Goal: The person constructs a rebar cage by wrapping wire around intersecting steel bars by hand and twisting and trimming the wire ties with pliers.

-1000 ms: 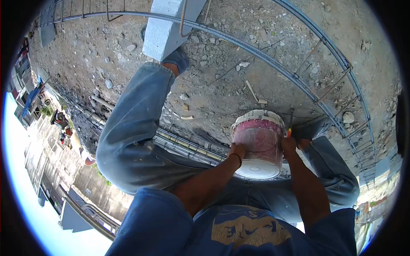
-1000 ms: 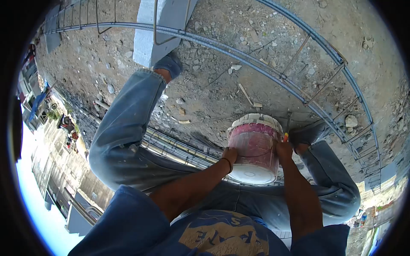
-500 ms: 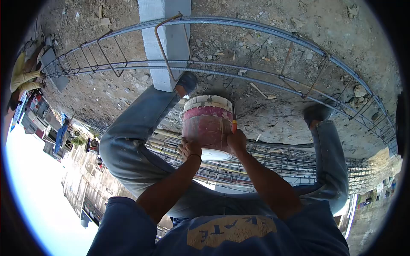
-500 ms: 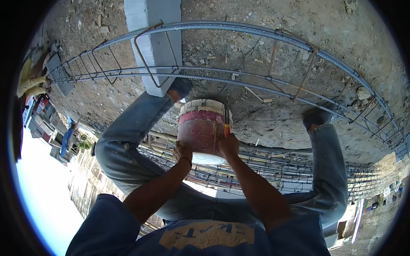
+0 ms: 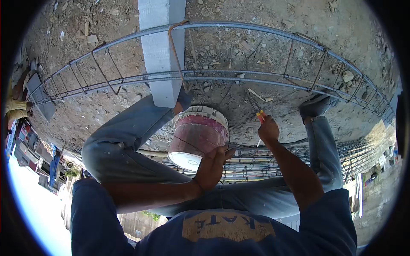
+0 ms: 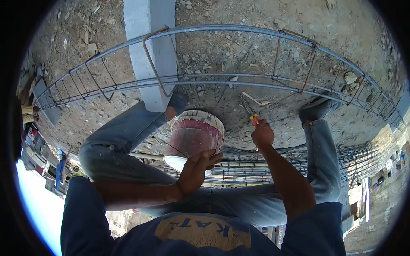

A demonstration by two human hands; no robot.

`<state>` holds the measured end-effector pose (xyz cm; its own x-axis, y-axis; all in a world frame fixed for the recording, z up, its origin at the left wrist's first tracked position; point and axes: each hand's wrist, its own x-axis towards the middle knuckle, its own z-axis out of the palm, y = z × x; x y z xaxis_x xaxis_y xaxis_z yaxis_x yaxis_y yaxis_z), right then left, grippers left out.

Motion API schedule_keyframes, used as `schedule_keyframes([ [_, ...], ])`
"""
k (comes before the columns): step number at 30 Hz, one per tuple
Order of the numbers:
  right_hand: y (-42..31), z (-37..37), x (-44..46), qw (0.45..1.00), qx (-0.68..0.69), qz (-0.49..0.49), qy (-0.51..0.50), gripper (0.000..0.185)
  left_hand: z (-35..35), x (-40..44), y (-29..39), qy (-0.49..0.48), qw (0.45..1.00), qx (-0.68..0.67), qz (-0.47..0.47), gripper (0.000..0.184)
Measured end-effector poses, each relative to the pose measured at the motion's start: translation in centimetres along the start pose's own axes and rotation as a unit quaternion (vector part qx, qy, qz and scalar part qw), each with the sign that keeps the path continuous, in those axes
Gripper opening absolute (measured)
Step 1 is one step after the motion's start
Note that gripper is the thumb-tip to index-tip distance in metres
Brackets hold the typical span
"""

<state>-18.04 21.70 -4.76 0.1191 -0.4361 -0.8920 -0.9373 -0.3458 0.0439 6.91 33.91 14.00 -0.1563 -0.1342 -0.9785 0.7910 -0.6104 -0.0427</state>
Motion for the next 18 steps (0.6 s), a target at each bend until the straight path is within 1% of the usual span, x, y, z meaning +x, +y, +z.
schedule_keyframes([
  [1, 1.3, -0.2, 1.1, 0.999, -0.016, -0.028, 0.041, 0.02, 0.6, -1.2, 0.8, -0.077, 0.992, 0.096, 0.036, 0.052],
  [2, 2.3, -0.3, 1.9, 0.995, -0.03, -0.054, 0.081, 0.018, 0.9, -2.3, 1.2, -0.151, 0.967, 0.195, 0.07, 0.049],
  [3, 2.9, -0.6, 2.8, 0.989, -0.064, -0.089, 0.099, 0.021, 1.0, -3.2, 1.4, -0.154, 0.964, 0.201, 0.077, 0.049],
  [5, 2.9, -0.4, 4.2, 0.986, -0.081, -0.088, 0.119, 0.023, 0.5, -4.1, 1.9, -0.318, 0.904, 0.284, 0.003, 0.048],
  [6, 2.5, -0.5, 5.2, 0.982, -0.102, -0.087, 0.132, 0.025, -0.6, -3.3, 2.1, -0.317, 0.902, 0.294, 0.014, 0.048],
  [7, 1.9, -0.7, 5.6, 0.989, -0.097, -0.053, 0.093, 0.032, -1.9, -1.9, 2.3, -0.328, 0.881, 0.336, 0.059, 0.049],
  [8, 1.3, -0.7, 5.9, 0.988, -0.092, -0.056, 0.107, 0.032, -3.2, -0.7, 2.7, -0.338, 0.856, 0.378, 0.101, 0.05],
  [9, 0.6, -0.8, 6.0, 0.988, -0.118, -0.019, 0.096, 0.034, -3.7, -0.6, 4.5, -0.347, 0.817, 0.445, 0.117, 0.05],
  [10, 0.2, -0.7, 6.2, 0.986, -0.143, 0.02, 0.085, 0.036, -4.4, -0.4, 4.2, -0.344, 0.812, 0.455, 0.126, 0.05],
  [11, 1.5, 1.6, 7.9, 0.977, -0.18, 0.033, 0.105, 0.036, -5.1, -0.3, 3.6, -0.37, 0.776, 0.474, 0.19, 0.049],
  [12, 0.5, 1.6, 8.0, 0.978, -0.169, 0.04, 0.119, 0.036, -6.0, -0.1, 3.2, -0.398, 0.732, 0.493, 0.251, 0.049],
  [13, -1.0, 0.4, 7.4, 0.978, -0.167, 0.06, 0.109, 0.035, -6.4, -0.6, 4.4, -0.424, 0.739, 0.472, 0.226, 0.048],
  [14, -2.1, -0.3, 7.0, 0.978, -0.164, 0.081, 0.1, 0.033, -7.3, -0.1, 4.4, -0.43, 0.724, 0.485, 0.235, 0.048],
  [15, -2.6, 0.4, 7.5, 0.977, -0.122, 0.1, 0.145, 0.03, -8.3, 0.3, 4.0, -0.396, 0.706, 0.53, 0.251, 0.045],
  [16, -3.6, 0.2, 7.9, 0.974, -0.117, 0.109, 0.162, 0.03, -8.7, 0.1, 4.3, -0.36, 0.688, 0.57, 0.269, 0.042],
  [17, -4.7, -0.4, 8.5, 0.963, -0.026, 0.171, 0.204, 0.031, -9.0, 0.1, 4.8, -0.362, 0.677, 0.575, 0.284, 0.042],
  [18, -5.2, 0.4, 7.7, 0.945, 0.056, 0.226, 0.228, 0.032, -9.0, -1.2, 5.2, -0.303, 0.666, 0.603, 0.317, 0.042],
])
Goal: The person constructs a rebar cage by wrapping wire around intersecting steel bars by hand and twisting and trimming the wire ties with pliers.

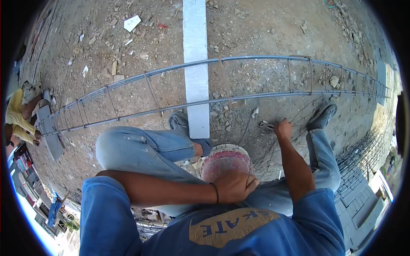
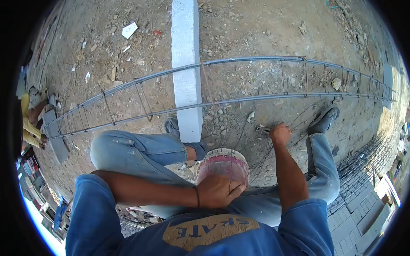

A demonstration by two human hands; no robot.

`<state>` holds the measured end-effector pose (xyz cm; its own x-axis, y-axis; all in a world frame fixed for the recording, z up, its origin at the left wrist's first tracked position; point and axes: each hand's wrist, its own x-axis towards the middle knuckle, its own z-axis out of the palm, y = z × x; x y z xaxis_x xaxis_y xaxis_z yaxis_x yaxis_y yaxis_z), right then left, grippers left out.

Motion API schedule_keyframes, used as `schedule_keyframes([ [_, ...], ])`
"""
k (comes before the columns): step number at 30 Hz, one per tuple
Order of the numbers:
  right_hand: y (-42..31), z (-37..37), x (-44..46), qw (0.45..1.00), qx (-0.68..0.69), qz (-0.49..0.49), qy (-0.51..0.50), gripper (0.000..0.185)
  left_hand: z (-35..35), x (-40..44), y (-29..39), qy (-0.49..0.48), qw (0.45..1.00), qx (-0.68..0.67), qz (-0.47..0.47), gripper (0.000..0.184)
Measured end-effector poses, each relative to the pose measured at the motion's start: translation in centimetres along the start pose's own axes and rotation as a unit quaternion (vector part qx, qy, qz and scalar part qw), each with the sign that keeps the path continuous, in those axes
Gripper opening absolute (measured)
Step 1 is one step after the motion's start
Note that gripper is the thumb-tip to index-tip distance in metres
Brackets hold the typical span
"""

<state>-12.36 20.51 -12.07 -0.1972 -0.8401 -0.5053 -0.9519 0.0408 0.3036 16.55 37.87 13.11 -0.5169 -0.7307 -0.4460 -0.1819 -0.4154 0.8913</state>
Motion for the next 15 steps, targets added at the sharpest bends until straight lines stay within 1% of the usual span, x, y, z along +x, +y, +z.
schedule_keyframes([
  [1, 1.1, 2.6, 1.1, 0.996, 0.078, -0.027, 0.025, 0.033, 0.0, -0.7, 0.8, 0.053, 0.997, 0.059, -0.018, 0.044],
  [2, 0.5, 1.7, 0.6, 0.994, 0.088, -0.034, 0.048, 0.033, -0.1, -0.8, 1.0, 0.069, 0.995, 0.076, -0.004, 0.044],
  [3, -0.1, 1.1, -0.7, 0.946, 0.323, -0.006, 0.042, 0.037, -0.2, -0.6, 1.1, 0.155, 0.983, 0.08, 0.063, 0.046],
  [4, -1.4, 0.2, -1.9, 0.843, 0.537, 0.013, 0.023, 0.041, -0.3, -0.5, 1.4, 0.238, 0.959, 0.08, 0.13, 0.05],
  [5, -4.2, -6.4, -7.5, 0.754, 0.657, -0.009, 0.003, 0.035, -0.9, -0.2, 2.2, 0.263, 0.954, 0.066, 0.13, 0.053],
  [6, -3.8, -9.0, -9.7, 0.75, 0.661, -0.026, 0.008, 0.035, -1.9, 0.4, 3.2, 0.288, 0.948, 0.051, 0.129, 0.057],
  [7, -3.0, -10.2, -11.9, 0.796, 0.577, -0.182, 0.008, 0.039, -3.0, 1.4, 4.0, 0.299, 0.944, -0.026, 0.138, 0.06],
  [8, -2.5, -11.6, -14.5, 0.775, 0.578, -0.251, -0.046, 0.043, -4.1, 2.0, 4.9, 0.307, 0.935, -0.103, 0.147, 0.064],
  [9, -2.1, -13.1, -17.0, 0.746, 0.577, -0.315, -0.104, 0.047, -5.6, 1.9, 6.1, 0.324, 0.919, -0.142, 0.175, 0.066],
  [10, -2.3, -14.1, -19.6, 0.654, 0.662, -0.291, -0.219, 0.052, -6.9, 1.6, 7.1, 0.34, 0.9, -0.179, 0.204, 0.068],
  [11, -1.7, -13.9, -20.9, 0.656, 0.649, -0.332, -0.196, 0.05, -7.4, 1.2, 7.5, 0.35, 0.896, -0.17, 0.213, 0.068],
  [12, -0.9, -13.5, -22.1, 0.656, 0.635, -0.37, -0.173, 0.049, -7.7, 1.1, 7.5, 0.366, 0.897, -0.157, 0.193, 0.071],
  [13, 0.2, -12.7, -22.4, 0.652, 0.631, -0.385, -0.171, 0.049, -7.8, 1.0, 7.5, 0.382, 0.896, -0.146, 0.174, 0.075],
  [14, 1.3, -12.1, -21.9, 0.703, 0.558, -0.423, -0.124, 0.044, -7.1, 1.4, 7.5, 0.394, 0.89, -0.14, 0.182, 0.075],
  [15, 2.0, -11.8, -21.5, 0.746, 0.48, -0.456, -0.074, 0.039, -6.0, 2.0, 7.3, 0.374, 0.893, -0.132, 0.214, 0.075],
])
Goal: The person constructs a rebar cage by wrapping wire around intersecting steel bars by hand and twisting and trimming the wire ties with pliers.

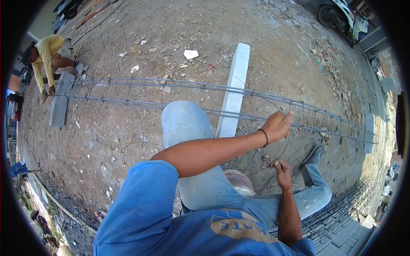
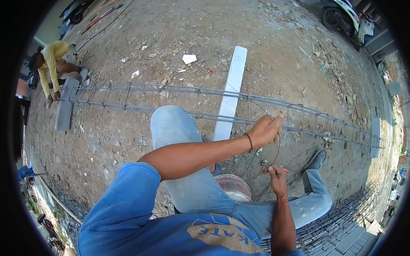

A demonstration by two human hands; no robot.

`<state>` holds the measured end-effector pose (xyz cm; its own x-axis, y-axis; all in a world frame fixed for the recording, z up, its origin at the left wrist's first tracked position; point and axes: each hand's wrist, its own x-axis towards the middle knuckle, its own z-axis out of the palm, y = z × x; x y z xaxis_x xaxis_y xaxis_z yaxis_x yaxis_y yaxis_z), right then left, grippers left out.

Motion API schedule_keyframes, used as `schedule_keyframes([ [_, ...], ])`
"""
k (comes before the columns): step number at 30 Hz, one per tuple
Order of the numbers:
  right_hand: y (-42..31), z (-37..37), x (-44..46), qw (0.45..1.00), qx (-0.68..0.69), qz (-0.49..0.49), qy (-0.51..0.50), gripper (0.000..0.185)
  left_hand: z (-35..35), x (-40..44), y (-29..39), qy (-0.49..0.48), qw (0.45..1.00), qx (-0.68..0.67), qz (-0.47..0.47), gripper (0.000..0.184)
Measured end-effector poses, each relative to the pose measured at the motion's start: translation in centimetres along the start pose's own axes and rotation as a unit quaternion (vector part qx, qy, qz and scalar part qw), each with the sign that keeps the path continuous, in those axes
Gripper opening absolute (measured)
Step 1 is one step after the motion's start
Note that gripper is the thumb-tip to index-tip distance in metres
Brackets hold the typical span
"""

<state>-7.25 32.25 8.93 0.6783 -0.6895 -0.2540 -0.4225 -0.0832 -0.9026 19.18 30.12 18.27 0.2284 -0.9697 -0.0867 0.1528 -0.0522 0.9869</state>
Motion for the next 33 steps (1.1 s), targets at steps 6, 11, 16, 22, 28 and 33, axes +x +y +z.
schedule_keyframes([
  [6, -6.8, -7.7, 2.0, 0.896, 0.12, -0.181, 0.387, 0.025, 2.4, -1.3, 8.2, -0.096, 0.968, -0.15, 0.178, 0.071],
  [11, -25.7, -15.7, -3.2, 0.783, -0.287, -0.366, 0.412, 0.014, -2.8, -1.9, 16.3, -0.036, 0.947, -0.173, 0.27, 0.07],
  [16, -27.6, -16.4, -8.6, 0.685, -0.616, -0.31, 0.235, 0.016, -8.9, -2.9, 16.3, 0.009, 0.914, -0.327, 0.239, 0.055],
  [22, -23.1, -22.2, -10.5, 0.706, -0.573, -0.307, 0.281, 0.017, -9.3, -5.0, 14.9, 0.024, 0.917, -0.374, 0.137, 0.049],
  [28, -13.9, -29.1, -12.4, 0.706, -0.611, -0.19, 0.304, 0.022, -12.1, -6.3, 13.3, 0.08, 0.914, -0.389, 0.085, 0.046],
  [33, -10.2, -29.5, -10.7, 0.751, -0.633, 0.122, 0.139, 0.039, -8.0, -8.4, 13.2, -0.019, 0.985, -0.165, -0.05, 0.047],
])
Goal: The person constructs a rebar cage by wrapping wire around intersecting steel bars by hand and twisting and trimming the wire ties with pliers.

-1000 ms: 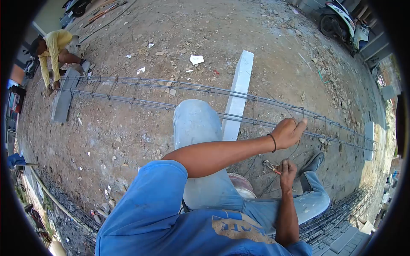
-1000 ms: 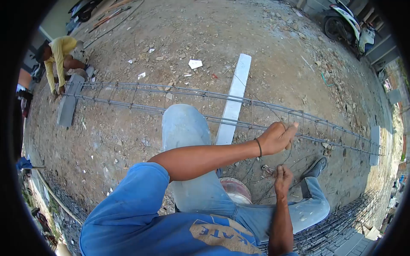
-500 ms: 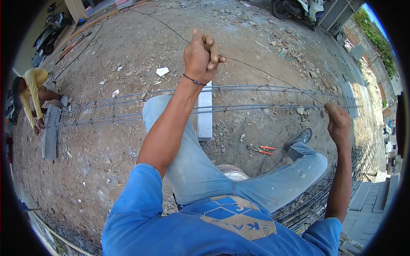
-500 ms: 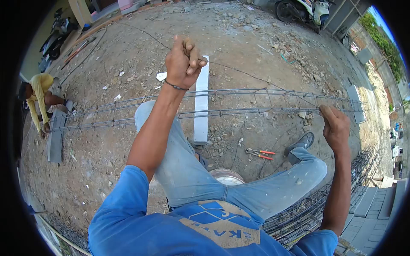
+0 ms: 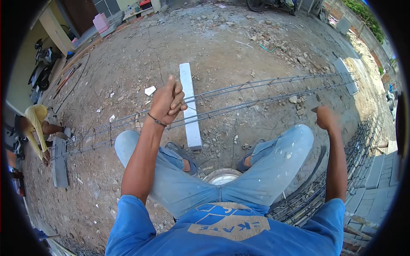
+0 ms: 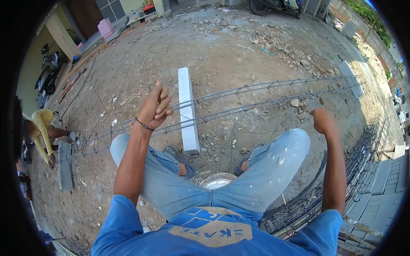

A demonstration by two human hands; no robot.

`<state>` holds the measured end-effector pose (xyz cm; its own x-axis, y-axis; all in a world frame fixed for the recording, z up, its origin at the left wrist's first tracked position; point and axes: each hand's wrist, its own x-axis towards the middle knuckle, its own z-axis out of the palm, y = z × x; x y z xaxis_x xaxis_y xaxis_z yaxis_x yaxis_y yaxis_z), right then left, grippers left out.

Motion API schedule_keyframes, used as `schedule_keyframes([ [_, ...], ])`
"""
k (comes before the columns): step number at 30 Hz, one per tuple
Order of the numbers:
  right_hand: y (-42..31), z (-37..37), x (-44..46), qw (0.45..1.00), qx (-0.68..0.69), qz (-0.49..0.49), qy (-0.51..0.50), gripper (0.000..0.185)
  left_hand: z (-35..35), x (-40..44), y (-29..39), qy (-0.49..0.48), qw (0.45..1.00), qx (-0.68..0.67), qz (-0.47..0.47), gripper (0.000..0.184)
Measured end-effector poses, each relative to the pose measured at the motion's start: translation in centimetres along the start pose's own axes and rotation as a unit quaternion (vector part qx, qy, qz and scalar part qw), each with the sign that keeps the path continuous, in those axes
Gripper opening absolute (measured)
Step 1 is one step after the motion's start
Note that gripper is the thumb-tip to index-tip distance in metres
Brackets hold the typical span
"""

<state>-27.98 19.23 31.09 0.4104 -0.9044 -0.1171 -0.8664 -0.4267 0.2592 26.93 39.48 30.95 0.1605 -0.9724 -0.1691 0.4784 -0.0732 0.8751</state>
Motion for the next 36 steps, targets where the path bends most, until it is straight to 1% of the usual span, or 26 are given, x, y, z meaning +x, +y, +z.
schedule_keyframes([
  [2, -6.1, -3.3, 0.9, 0.986, 0.126, -0.049, 0.101, 0.046, -0.2, 1.6, -3.6, -0.047, 0.996, 0.01, -0.072, 0.047],
  [3, -10.4, -5.7, 1.0, 0.965, 0.23, -0.084, 0.089, 0.04, 0.2, 2.6, -5.7, -0.054, 0.993, 0.001, -0.103, 0.046],
  [4, -14.0, -5.4, 1.8, 0.924, 0.318, -0.179, 0.114, 0.035, 1.0, 3.5, -7.7, -0.052, 0.991, -0.01, -0.124, 0.048],
  [6, -22.6, -3.7, 2.6, 0.791, 0.562, -0.238, -0.032, 0.04, 2.0, 5.6, -12.3, -0.045, 0.984, -0.049, -0.163, 0.05],
  [7, -26.3, -3.9, 2.4, 0.757, 0.59, -0.251, -0.128, 0.044, 2.3, 6.9, -14.2, -0.042, 0.98, -0.076, -0.179, 0.049],
  [9, -31.9, -1.0, 2.8, 0.842, 0.485, -0.236, 0.004, 0.042, 3.0, 8.5, -16.3, -0.013, 0.977, -0.035, -0.208, 0.048],
  [10, -32.9, 0.3, 2.5, 0.838, 0.492, -0.235, -0.005, 0.042, 3.0, 8.8, -17.1, 0.015, 0.972, 0.002, -0.236, 0.048],
  [11, -33.6, 1.3, 2.4, 0.85, 0.49, -0.189, 0.042, 0.041, 2.8, 9.3, -17.8, 0.022, 0.97, 0.002, -0.243, 0.048],
  [12, -34.0, 2.2, 2.6, 0.859, 0.483, -0.14, 0.09, 0.04, 2.8, 9.8, -18.1, 0.013, 0.974, -0.004, -0.227, 0.047],
  [13, -33.9, 3.3, 2.8, 0.84, 0.51, -0.133, 0.127, 0.039, 2.9, 10.0, -18.8, 0.003, 0.977, -0.011, -0.215, 0.047],
  [16, -31.7, 4.5, 3.5, 0.813, 0.547, -0.118, 0.163, 0.032, 4.4, 10.5, -19.6, 0.036, 0.975, -0.009, -0.221, 0.048],
  [17, -30.8, 4.9, 3.9, 0.813, 0.547, -0.119, 0.161, 0.032, 3.7, 10.8, -20.0, -0.006, 0.977, -0.006, -0.215, 0.045],
  [18, -30.0, 5.4, 4.3, 0.799, 0.588, -0.105, 0.075, 0.026, 4.2, 10.7, -19.7, -0.003, 0.976, -0.006, -0.217, 0.045],
  [19, -29.4, 6.0, 4.5, 0.776, 0.624, -0.091, -0.012, 0.02, 4.9, 10.4, -19.1, -0.042, 0.982, 0.129, -0.128, 0.046],
  [20, -28.9, 6.5, 4.9, 0.773, 0.628, -0.09, -0.016, 0.02, 5.2, 10.4, -18.8, -0.081, 0.961, 0.262, -0.037, 0.048],
  [21, -28.3, 6.8, 5.3, 0.753, 0.657, -0.037, 0.001, 0.016, 4.8, 10.5, -18.8, -0.08, 0.96, 0.264, -0.041, 0.048],
  [22, -27.5, 7.0, 5.7, 0.731, 0.682, 0.017, 0.017, 0.015, 4.0, 10.8, -18.6, -0.09, 0.935, 0.341, 0.033, 0.052],
  [23, -26.3, 7.0, 6.2, 0.684, 0.727, 0.053, 0.021, 0.016, 3.3, 11.0, -18.4, -0.099, 0.899, 0.413, 0.107, 0.058],
  [24, -24.8, 6.7, 6.7, 0.635, 0.767, 0.088, 0.025, 0.018, 1.9, 11.5, -18.9, -0.096, 0.899, 0.414, 0.102, 0.058],
  [26, -22.3, 6.0, 7.3, 0.556, 0.813, 0.172, 0.025, 0.021, -2.7, 12.9, -21.1, 0.178, 0.794, 0.562, 0.149, 0.06],
  [27, -21.5, 6.0, 7.4, 0.554, 0.815, 0.169, 0.019, 0.021, -4.9, 13.3, -21.9, 0.183, 0.791, 0.565, 0.146, 0.06],
  [29, -20.4, 5.9, 7.4, 0.502, 0.84, 0.201, 0.044, 0.02, -8.6, 14.0, -22.8, 0.204, 0.774, 0.598, 0.046, 0.053],
  [30, -20.4, 5.7, 7.4, 0.503, 0.84, 0.199, 0.042, 0.02, -9.2, 14.0, -22.9, 0.207, 0.774, 0.597, 0.045, 0.053],
  [32, -20.5, 5.5, 7.6, 0.531, 0.829, 0.171, 0.033, 0.02, -10.1, 14.5, -23.4, 0.086, 0.837, 0.539, 0.029, 0.042],
  [33, -20.6, 5.5, 7.7, 0.533, 0.828, 0.173, 0.032, 0.02, -9.9, 14.8, -23.9, 0.076, 0.858, 0.507, 0.025, 0.035],
  [36, -21.2, 5.4, 7.7, 0.568, 0.807, 0.157, 0.032, 0.02, -10.4, 15.5, -24.8, 0.059, 0.861, 0.504, 0.01, 0.032],
])
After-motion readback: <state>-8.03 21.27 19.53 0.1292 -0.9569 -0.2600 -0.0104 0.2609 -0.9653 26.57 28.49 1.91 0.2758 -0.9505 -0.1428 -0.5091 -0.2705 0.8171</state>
